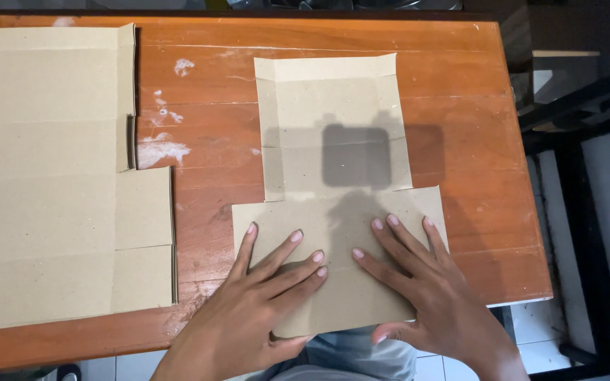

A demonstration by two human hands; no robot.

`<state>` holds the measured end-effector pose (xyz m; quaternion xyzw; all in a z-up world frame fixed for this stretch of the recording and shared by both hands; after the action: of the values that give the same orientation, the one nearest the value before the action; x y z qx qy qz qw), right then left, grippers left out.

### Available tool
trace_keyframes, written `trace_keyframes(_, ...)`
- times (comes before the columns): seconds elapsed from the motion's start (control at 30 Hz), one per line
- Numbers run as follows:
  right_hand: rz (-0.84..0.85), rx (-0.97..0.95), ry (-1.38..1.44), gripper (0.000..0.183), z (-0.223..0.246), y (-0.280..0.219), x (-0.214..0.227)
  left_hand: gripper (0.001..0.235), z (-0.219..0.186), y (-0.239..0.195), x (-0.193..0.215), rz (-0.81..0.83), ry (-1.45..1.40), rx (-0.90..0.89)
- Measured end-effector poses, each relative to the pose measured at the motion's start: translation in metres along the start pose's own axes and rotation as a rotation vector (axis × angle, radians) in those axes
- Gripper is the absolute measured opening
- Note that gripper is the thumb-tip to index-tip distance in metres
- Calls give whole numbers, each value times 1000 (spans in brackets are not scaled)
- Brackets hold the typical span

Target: The person folds flat cardboard pieces into small boxes by hand on a wooden table. They fold the sides and tuck flaps to form the box shape, then place the finished box on a nearby stack of completed boxes. The process is repeated with another flat piece.

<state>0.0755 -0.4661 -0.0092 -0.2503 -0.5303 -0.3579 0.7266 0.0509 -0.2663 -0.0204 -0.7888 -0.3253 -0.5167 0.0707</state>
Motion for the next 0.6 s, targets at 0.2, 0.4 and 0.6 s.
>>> trace_keyframes(0.2,93,-20,85,79,-17,4,1,52,10,11,13,70,-301,106)
trace_keyframes(0.4,163,-128,98,51,-31,32,16,17,31,14,37,36,-383,363)
trace_keyframes(0.6,59,-104,-1,26,-29,48,23,24,49,5,39,-150,-205,446)
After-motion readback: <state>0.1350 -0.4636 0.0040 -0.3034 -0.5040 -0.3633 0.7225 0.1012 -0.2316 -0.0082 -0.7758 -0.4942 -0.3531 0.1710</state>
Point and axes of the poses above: each hand's wrist, its own y-axis towards the middle knuckle, its own x-axis out of the back of the hand, z = x × y, the point moved 7 cm from there along y, towards the middle knuckle, and after that the axes turned 9 degrees about -x, right-handed, at the moved point
